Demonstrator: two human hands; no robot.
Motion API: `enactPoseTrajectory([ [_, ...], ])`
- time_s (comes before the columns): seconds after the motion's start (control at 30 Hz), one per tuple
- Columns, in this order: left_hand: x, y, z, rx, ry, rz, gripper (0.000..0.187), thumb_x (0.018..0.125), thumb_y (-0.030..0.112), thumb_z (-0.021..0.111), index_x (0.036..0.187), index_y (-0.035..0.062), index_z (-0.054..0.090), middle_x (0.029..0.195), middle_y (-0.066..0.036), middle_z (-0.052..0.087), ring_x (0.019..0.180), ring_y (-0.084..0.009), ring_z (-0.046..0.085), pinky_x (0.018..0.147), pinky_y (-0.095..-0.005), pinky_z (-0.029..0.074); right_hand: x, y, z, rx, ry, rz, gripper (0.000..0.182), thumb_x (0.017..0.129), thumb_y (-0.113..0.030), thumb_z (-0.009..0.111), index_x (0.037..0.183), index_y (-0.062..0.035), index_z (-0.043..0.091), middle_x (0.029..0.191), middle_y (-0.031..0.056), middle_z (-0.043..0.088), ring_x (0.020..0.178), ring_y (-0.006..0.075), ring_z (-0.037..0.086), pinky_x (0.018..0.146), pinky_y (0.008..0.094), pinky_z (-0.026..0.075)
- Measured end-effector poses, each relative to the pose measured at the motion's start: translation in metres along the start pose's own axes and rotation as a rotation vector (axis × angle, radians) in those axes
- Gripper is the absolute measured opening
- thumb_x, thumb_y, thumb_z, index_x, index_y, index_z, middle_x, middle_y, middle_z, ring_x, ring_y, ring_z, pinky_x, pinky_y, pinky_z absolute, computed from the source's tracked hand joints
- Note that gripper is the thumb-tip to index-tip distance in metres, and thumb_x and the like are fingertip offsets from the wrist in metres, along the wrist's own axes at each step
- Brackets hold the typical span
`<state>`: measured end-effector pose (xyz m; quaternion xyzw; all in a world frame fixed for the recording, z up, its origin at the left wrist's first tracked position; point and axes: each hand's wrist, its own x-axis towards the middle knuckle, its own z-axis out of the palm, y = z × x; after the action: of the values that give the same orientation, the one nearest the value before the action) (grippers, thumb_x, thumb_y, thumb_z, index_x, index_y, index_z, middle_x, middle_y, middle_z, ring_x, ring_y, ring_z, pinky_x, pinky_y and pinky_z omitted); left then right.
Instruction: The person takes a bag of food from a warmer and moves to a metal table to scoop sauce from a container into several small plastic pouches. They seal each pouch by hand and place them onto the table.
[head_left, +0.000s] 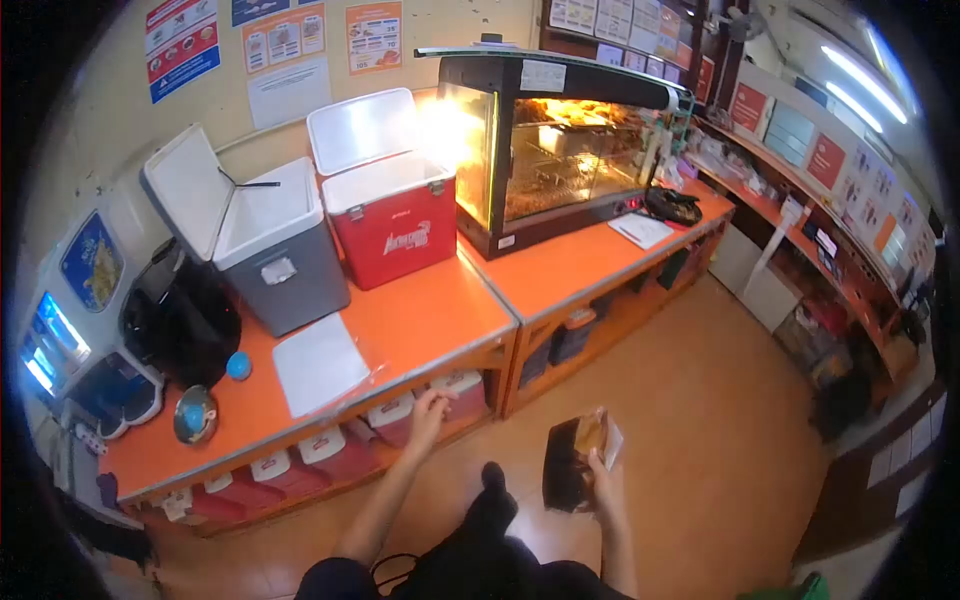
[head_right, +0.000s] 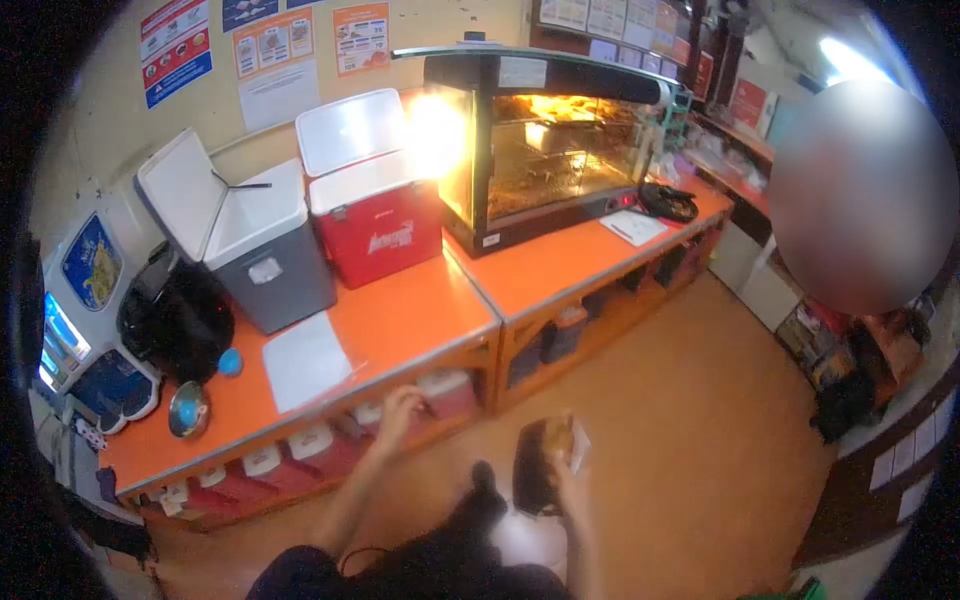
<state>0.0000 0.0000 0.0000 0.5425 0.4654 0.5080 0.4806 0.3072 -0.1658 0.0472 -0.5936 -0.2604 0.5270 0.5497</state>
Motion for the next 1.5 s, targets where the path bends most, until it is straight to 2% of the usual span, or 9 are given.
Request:
enactPoseTrajectory([
  [0.17,0.185,0.025,0.081,0.007,0.125,0.073,0.019,0.087,0.005,0.050,0.097,0.0009,0.066,0.090,-0.006,0.067,0.085,-0.0153,0.061,0.080,-0.0279,0.048,0.170,-0.039,-0.022,-0.178,0.049,-0.034,0.053,0.093,-0.044,0.057,0.123,-0.0009,0.051,0.094,0.0043,0.060,0.082,0.0123,0.055,0.070,0.0274,0.047],
  [0.3,0.328,0.085,0.151,0.100,0.181,0.276,0.024,0.089,0.008,0.053,0.110,0.0008,0.062,0.104,-0.010,0.063,0.091,-0.0193,0.062,0.084,-0.0305,0.049,0.235,-0.148,0.010,0.113,0.073,-0.152,0.049,0.093,-0.047,0.056,0.117,-0.0046,0.057,0.081,-0.0037,0.049,0.070,0.0076,0.042,0.058,0.0235,0.034],
  [0.43,0.461,0.077,0.205,0.239,0.218,0.388,0.056,0.090,0.017,0.055,0.140,0.0035,0.035,0.134,-0.013,0.040,0.113,-0.0247,0.050,0.094,-0.0347,0.045,0.354,-0.160,-0.053,0.353,-0.198,0.012,0.055,0.098,-0.049,0.042,0.129,-0.0038,0.053,0.116,0.0102,0.060,0.094,0.0164,0.058,0.085,0.0304,0.049],
  [0.63,0.552,0.078,0.274,0.517,0.760,0.345,0.081,0.082,0.016,0.061,0.148,0.0032,0.016,0.137,-0.021,0.025,0.126,-0.0372,0.032,0.104,-0.0487,0.030,0.517,-0.220,-0.085,0.568,-0.468,0.196,0.058,0.099,-0.048,0.036,0.133,-0.0016,0.045,0.124,0.0178,0.058,0.113,0.0320,0.056,0.097,0.0450,0.047],
  [0.73,0.567,0.089,0.307,0.578,1.009,0.284,0.089,0.075,0.015,0.062,0.148,0.0040,0.013,0.138,-0.020,0.026,0.129,-0.0382,0.027,0.104,-0.0531,0.023,0.587,-0.256,-0.099,0.602,-0.682,0.258,0.058,0.099,-0.048,0.037,0.134,-0.0026,0.044,0.125,0.0170,0.057,0.114,0.0317,0.056,0.098,0.0461,0.046],
  [0.83,0.586,0.097,0.318,0.456,1.192,0.361,0.074,0.073,0.015,0.064,0.138,0.0034,0.030,0.129,-0.019,0.034,0.124,-0.0365,0.031,0.103,-0.0509,0.024,0.644,-0.292,-0.112,0.629,-0.806,0.384,0.058,0.098,-0.049,0.038,0.134,-0.0038,0.044,0.128,0.0163,0.055,0.115,0.0311,0.055,0.099,0.0473,0.045],
  [1.0,0.605,0.092,0.341,0.599,1.137,0.420,0.041,0.079,0.019,0.064,0.112,0.0021,0.047,0.109,-0.017,0.049,0.108,-0.0354,0.045,0.091,-0.0487,0.036,0.716,-0.339,-0.100,0.527,-0.928,0.425,0.055,0.098,-0.047,0.040,0.133,-0.0051,0.045,0.126,0.0158,0.056,0.113,0.0301,0.056,0.097,0.0464,0.047],
  [1.2,0.645,0.106,0.384,0.805,0.950,0.425,0.022,0.081,0.021,0.064,0.095,0.0075,0.054,0.083,-0.009,0.057,0.086,-0.0324,0.056,0.075,-0.0467,0.042,0.793,-0.300,-0.069,0.299,-1.035,0.471,0.052,0.099,-0.045,0.040,0.131,-0.0059,0.047,0.123,0.0153,0.057,0.110,0.0302,0.058,0.095,0.0461,0.048],
  [1.5,0.703,0.121,0.464,0.926,0.724,0.537,0.011,0.082,0.019,0.061,0.082,0.0082,0.057,0.079,-0.010,0.061,0.080,-0.0312,0.060,0.073,-0.0437,0.044,0.806,-0.259,-0.062,0.194,-0.957,0.460,0.045,0.100,-0.043,0.040,0.128,-0.0093,0.050,0.116,0.0136,0.061,0.104,0.0296,0.061,0.092,0.0472,0.051],
])
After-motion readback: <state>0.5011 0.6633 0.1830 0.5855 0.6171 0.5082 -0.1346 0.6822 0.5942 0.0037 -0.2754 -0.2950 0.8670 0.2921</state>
